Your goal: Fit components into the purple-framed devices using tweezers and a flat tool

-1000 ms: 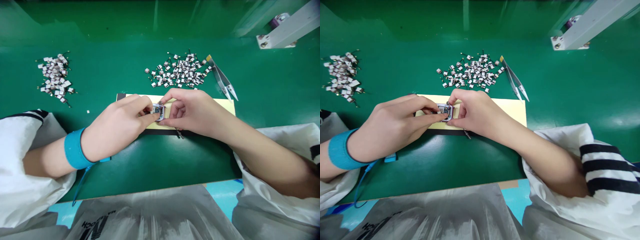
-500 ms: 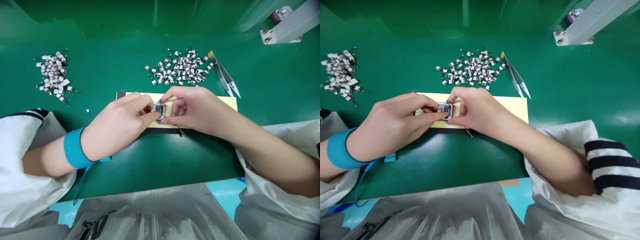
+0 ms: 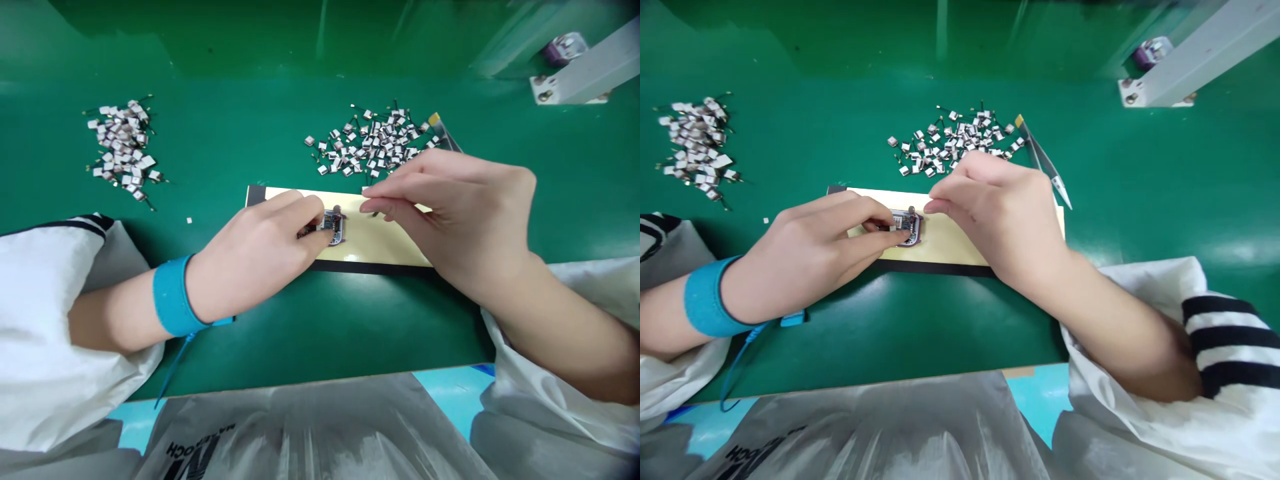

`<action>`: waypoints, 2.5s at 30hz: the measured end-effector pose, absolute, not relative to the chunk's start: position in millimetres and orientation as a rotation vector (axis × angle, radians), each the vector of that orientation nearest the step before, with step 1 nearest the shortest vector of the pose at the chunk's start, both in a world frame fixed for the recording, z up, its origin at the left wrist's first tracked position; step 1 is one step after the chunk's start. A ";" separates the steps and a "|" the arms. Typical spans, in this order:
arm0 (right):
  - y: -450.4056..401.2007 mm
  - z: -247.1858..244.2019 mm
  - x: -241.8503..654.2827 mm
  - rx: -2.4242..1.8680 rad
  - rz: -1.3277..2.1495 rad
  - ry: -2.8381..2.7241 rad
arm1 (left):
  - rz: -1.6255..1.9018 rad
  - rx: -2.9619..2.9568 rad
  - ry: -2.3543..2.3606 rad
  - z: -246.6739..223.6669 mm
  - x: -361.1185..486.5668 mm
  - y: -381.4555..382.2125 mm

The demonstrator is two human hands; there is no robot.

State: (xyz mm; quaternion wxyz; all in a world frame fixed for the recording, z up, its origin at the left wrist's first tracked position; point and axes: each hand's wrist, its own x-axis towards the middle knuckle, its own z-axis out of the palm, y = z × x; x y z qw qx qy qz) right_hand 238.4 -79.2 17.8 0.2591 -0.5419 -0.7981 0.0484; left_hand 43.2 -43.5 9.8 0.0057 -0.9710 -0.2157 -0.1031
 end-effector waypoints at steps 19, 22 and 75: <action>-73.5 16.5 242.0 -1.418 0.370 -2.130 | -0.300 -3.049 -0.665 10.4 42.2 -43.0; -76.1 15.6 240.0 -1.379 0.524 -1.965 | -0.300 -3.054 -0.667 11.0 42.2 -42.9; -84.6 -12.0 221.9 -1.020 0.034 -2.158 | -0.440 -3.093 -0.622 0.0 40.8 -37.2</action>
